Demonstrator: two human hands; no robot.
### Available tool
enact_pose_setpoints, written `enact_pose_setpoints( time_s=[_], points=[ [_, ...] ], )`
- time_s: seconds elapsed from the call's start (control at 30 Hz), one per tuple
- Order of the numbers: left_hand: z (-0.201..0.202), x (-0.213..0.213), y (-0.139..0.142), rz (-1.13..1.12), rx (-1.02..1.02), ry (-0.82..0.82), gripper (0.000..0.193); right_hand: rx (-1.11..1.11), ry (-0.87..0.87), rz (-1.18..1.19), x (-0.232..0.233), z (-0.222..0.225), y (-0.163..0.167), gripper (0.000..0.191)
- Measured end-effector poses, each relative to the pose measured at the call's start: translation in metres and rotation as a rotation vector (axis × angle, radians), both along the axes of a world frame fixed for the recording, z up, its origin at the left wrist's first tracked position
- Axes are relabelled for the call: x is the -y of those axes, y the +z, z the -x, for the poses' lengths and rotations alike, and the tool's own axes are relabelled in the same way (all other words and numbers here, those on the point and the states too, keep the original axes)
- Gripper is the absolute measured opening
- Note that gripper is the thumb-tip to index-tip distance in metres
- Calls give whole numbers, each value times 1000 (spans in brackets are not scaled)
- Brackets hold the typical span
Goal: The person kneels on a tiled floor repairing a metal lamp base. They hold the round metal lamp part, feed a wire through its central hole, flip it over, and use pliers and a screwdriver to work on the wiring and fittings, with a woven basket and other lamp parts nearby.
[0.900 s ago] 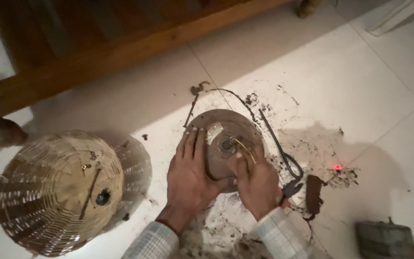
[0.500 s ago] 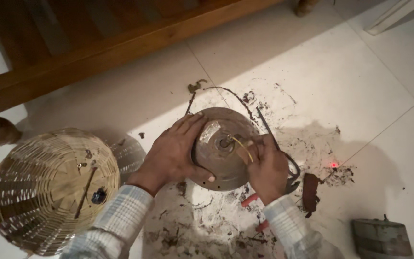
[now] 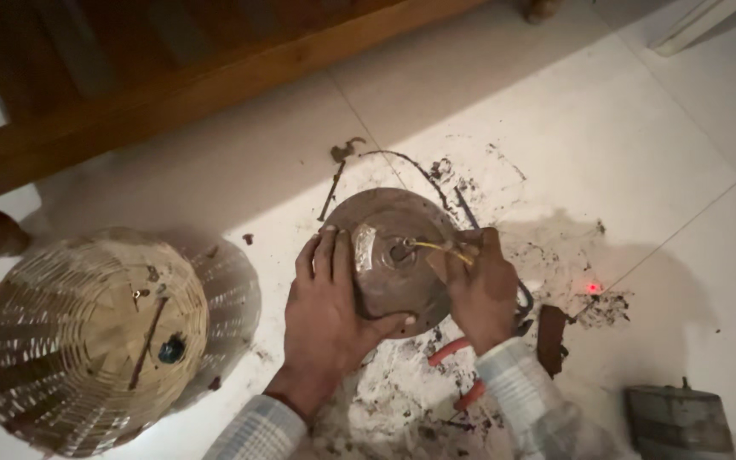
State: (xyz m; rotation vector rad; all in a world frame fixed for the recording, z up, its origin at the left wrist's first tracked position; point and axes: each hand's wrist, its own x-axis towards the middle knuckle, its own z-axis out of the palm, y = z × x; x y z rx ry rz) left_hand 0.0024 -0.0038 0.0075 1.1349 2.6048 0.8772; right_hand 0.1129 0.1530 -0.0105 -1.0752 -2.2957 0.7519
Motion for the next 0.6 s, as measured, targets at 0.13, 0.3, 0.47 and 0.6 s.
enact_pose_setpoints(
  time_s=[0.13,0.3,0.47,0.6],
  points=[
    [3,3,5,53,37,-21,123,80,81,-17,8,-3,-3,24],
    [9,10,20,125,83,-59,116,132,54,-73,8,-5,-12,19],
    [11,7,33,302,184,-25,104,102,-10,10,8,-4,-11,22],
    [17,10,35,377,165,-49,83,174,76,-16,13,-3,-12,24]
  ],
)
